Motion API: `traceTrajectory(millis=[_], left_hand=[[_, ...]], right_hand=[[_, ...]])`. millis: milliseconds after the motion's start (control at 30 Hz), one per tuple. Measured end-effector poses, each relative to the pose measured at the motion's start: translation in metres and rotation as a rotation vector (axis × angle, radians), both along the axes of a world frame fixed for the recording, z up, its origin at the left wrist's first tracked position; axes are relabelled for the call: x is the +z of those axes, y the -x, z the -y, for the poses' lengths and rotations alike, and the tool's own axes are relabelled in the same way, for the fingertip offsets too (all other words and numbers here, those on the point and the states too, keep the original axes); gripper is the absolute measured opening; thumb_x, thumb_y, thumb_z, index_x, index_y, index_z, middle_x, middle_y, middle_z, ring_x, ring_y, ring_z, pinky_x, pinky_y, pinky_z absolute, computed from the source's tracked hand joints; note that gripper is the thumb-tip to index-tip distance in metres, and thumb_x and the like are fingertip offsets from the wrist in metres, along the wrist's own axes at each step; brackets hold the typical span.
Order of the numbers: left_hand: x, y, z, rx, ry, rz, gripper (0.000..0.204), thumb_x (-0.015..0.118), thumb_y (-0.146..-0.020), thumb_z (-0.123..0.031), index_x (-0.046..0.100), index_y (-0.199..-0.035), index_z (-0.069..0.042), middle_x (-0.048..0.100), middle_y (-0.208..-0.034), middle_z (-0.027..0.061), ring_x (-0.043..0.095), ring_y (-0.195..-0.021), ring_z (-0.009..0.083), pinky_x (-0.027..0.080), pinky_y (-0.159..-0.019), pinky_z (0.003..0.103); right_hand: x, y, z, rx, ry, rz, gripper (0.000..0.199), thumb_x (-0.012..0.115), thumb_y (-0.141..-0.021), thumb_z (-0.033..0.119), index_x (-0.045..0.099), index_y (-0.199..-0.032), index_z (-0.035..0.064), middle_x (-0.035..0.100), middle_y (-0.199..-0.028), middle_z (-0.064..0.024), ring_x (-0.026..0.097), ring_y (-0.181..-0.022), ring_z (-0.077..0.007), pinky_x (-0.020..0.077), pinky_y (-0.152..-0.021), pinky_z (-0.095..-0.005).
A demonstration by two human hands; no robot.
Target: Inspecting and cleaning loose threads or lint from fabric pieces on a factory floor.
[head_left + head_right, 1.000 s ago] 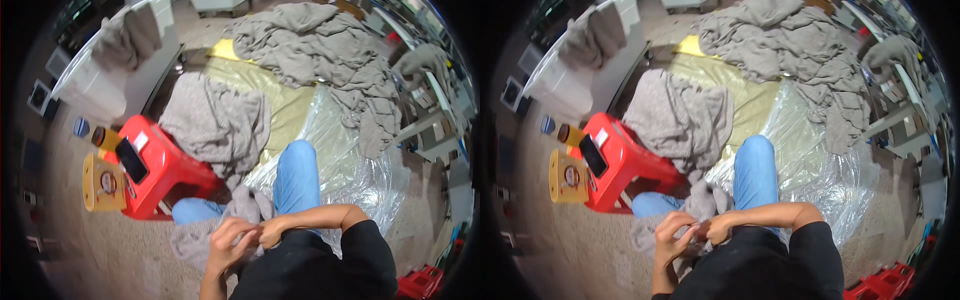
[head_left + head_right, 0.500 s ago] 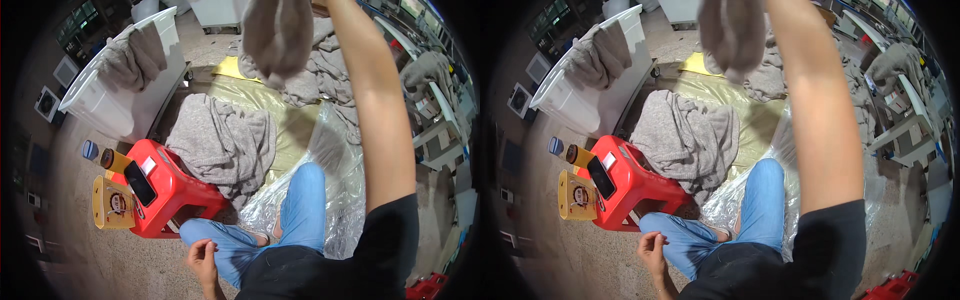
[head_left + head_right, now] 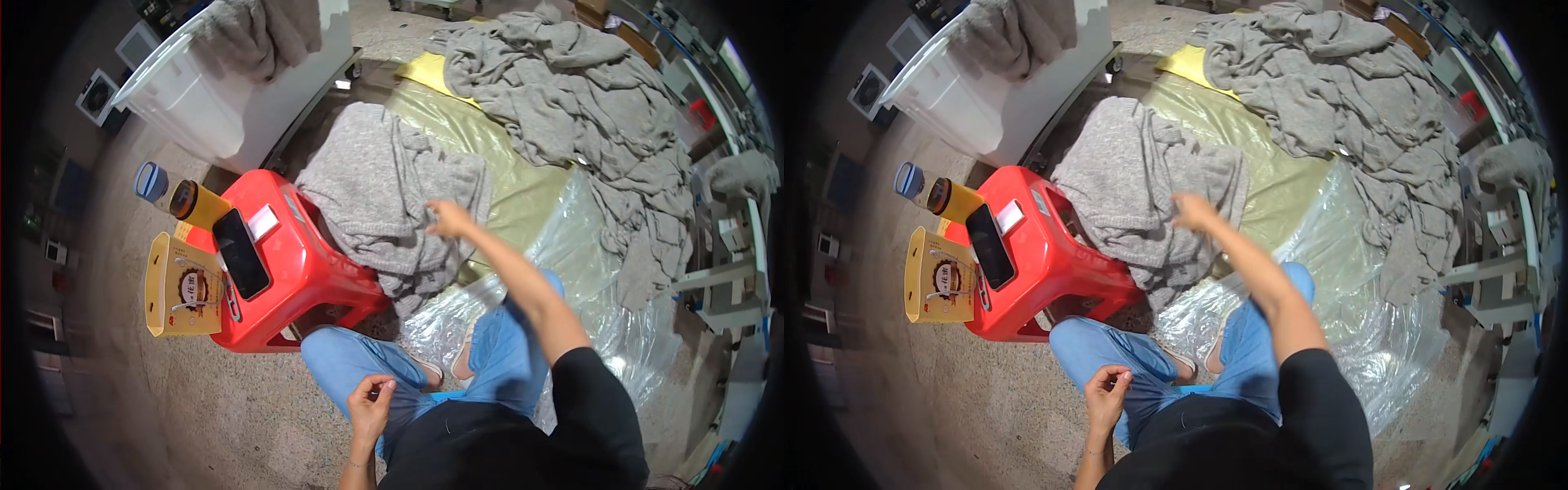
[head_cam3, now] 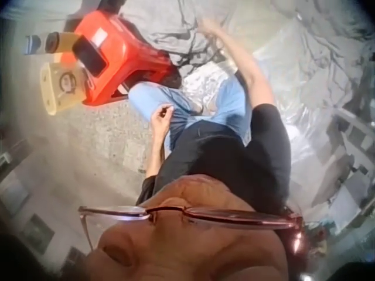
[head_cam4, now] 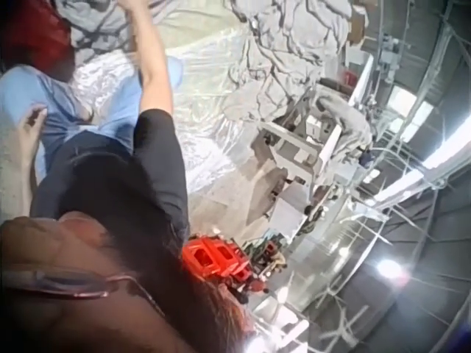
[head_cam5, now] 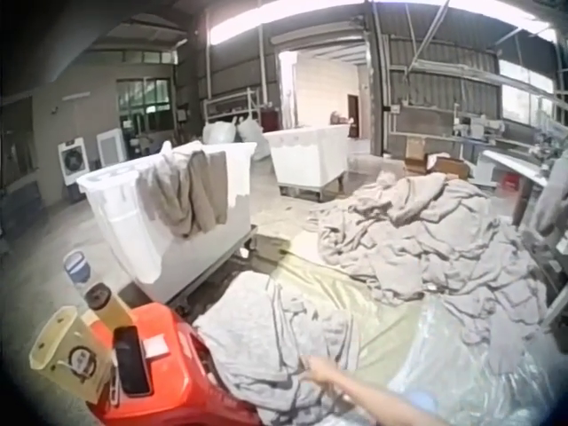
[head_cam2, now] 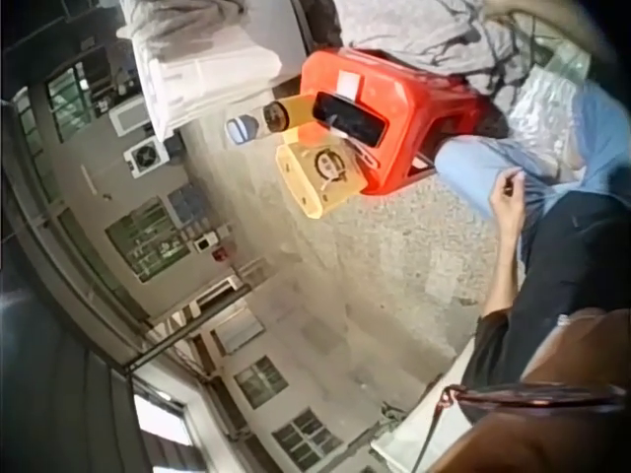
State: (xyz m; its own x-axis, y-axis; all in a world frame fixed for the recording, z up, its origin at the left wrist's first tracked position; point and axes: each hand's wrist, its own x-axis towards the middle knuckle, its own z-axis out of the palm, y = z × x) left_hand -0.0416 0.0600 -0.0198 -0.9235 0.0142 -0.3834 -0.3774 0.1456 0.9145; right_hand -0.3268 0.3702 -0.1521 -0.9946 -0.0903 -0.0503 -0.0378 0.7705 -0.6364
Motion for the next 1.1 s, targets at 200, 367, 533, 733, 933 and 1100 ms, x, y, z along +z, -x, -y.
traceTrajectory(millis=[200,367,533,733,933,1100], left_hand=[[-0.014,0.017,-0.011,0.000,-0.002,0.010,0.009,0.068,-0.083,-0.006,0.066,-0.090,-0.001,0.063,-0.076,-0.0007,0.052,-0.065,0.0046,0.044,-0.060,0.020],[-0.018,0.084,-0.032,0.012,0.303,-0.489,0.021,0.066,-0.081,-0.005,0.062,-0.101,-0.001,0.063,-0.091,0.0099,0.061,-0.082,0.0190,0.048,-0.074,0.030],[-0.035,0.177,-0.094,0.104,0.396,-0.659,0.081,0.065,-0.076,-0.006,0.021,-0.144,-0.007,0.013,-0.145,0.0300,0.019,-0.134,0.0451,0.019,-0.111,0.046],[-0.052,0.208,-0.092,0.188,0.187,-0.674,0.045,0.063,-0.080,-0.014,0.051,-0.123,-0.008,0.042,-0.130,0.0254,0.048,-0.118,0.0350,0.040,-0.093,0.035],[0.066,0.081,-0.003,-0.513,0.084,-0.124,0.024,0.072,-0.071,-0.012,0.066,-0.092,0.000,0.061,-0.072,-0.0013,0.054,-0.063,0.0068,0.045,-0.054,0.026],[0.199,-0.049,0.133,-0.132,0.518,-0.447,0.037,0.079,-0.054,-0.025,0.064,-0.079,-0.001,0.060,-0.069,0.0009,0.053,-0.060,0.0082,0.039,-0.053,0.022]], right_hand=[[-0.010,-0.022,0.099,-0.353,-0.035,-0.336,0.035,0.059,-0.074,0.007,0.059,-0.109,0.0044,0.058,-0.113,-0.0196,0.055,-0.107,-0.0338,0.0444,-0.090,-0.0408],[0.073,-0.065,0.097,-0.275,0.728,-0.297,0.029,0.047,-0.072,-0.001,0.057,-0.100,-0.0009,0.062,-0.094,-0.0189,0.060,-0.091,-0.0362,0.0467,-0.080,-0.0343],[0.151,-0.145,0.072,-0.030,0.436,-0.377,0.026,0.052,-0.071,-0.004,0.058,-0.097,0.0000,0.061,-0.082,-0.0167,0.064,-0.078,-0.0347,0.0485,-0.068,-0.0334],[0.206,-0.210,0.065,0.136,0.165,-0.379,0.028,0.058,-0.063,-0.005,0.057,-0.090,0.0025,0.057,-0.079,-0.0164,0.061,-0.072,-0.0363,0.0480,-0.060,-0.0387],[0.162,-0.226,-0.038,-0.247,-0.250,-0.314,0.026,0.056,-0.061,-0.006,0.055,-0.084,0.0068,0.053,-0.077,-0.0136,0.057,-0.073,-0.0377,0.0457,-0.063,-0.0458],[0.147,-0.253,0.007,0.054,0.139,-0.324,0.029,0.055,-0.060,-0.006,0.058,-0.086,0.0051,0.060,-0.084,-0.0121,0.060,-0.081,-0.0335,0.0483,-0.067,-0.0387]])
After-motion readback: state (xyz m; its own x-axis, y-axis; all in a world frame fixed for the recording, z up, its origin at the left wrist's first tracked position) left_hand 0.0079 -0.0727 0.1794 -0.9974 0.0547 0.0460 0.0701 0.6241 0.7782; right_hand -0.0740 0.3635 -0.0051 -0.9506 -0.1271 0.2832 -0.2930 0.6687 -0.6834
